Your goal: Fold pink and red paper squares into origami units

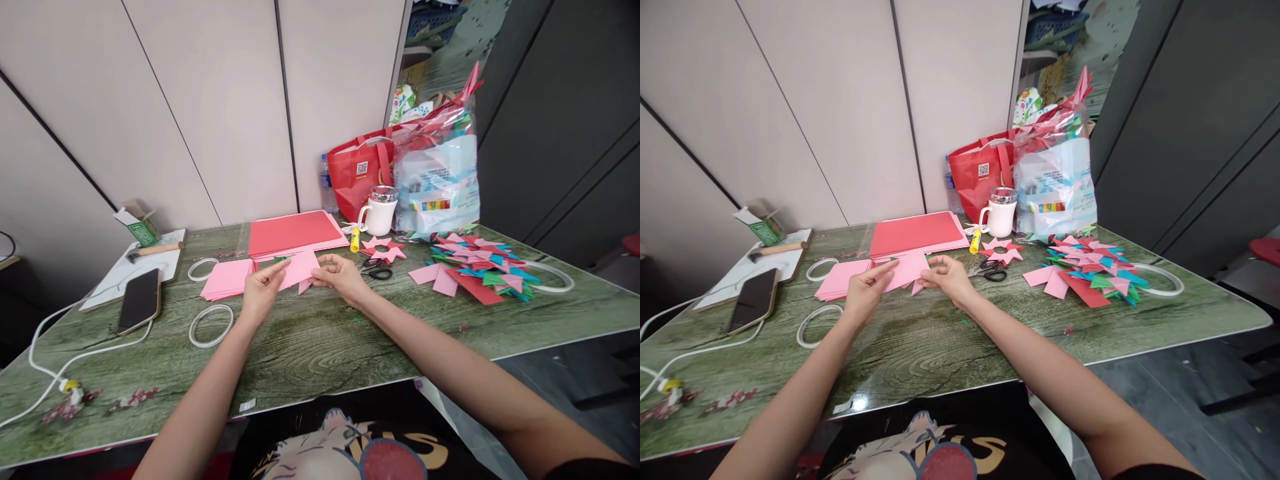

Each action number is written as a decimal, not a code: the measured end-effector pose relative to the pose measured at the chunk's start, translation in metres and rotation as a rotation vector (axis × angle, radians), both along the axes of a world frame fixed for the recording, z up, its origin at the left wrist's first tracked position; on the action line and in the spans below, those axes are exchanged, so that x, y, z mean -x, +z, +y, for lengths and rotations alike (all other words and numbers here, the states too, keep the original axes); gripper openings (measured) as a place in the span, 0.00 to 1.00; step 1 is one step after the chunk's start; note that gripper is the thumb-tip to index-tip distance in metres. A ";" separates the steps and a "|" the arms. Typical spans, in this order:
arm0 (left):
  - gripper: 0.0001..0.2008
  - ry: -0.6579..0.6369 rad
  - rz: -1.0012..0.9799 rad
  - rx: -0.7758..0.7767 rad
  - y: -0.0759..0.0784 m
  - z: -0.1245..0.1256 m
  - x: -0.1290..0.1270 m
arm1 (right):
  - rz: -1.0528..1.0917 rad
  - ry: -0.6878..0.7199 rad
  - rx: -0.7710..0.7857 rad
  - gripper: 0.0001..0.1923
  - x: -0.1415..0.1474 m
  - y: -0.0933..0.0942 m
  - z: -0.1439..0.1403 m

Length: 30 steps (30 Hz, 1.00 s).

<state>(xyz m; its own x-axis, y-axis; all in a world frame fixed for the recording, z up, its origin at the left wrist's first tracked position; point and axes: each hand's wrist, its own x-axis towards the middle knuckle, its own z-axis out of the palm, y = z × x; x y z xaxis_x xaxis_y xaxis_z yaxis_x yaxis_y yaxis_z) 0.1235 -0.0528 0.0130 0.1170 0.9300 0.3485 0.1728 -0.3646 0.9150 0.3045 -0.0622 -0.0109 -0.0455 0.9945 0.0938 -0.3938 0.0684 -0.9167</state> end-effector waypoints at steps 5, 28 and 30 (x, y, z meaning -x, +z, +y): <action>0.15 -0.096 0.050 0.042 0.000 -0.002 -0.002 | -0.132 -0.029 -0.155 0.16 0.001 0.000 -0.001; 0.25 -0.118 -0.196 0.283 -0.003 -0.019 -0.023 | -0.410 -0.136 -0.326 0.12 0.006 -0.006 -0.003; 0.23 -0.128 -0.222 0.304 -0.002 -0.018 -0.023 | -0.396 -0.130 -0.321 0.13 0.005 -0.006 -0.003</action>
<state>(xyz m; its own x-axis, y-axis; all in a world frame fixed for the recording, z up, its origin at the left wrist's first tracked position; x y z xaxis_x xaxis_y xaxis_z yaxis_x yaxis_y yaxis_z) 0.1466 -0.0711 0.0111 0.1911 0.9775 0.0892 -0.0703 -0.0770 0.9946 0.2998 -0.0647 -0.0164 -0.0176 0.9185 0.3949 0.0092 0.3951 -0.9186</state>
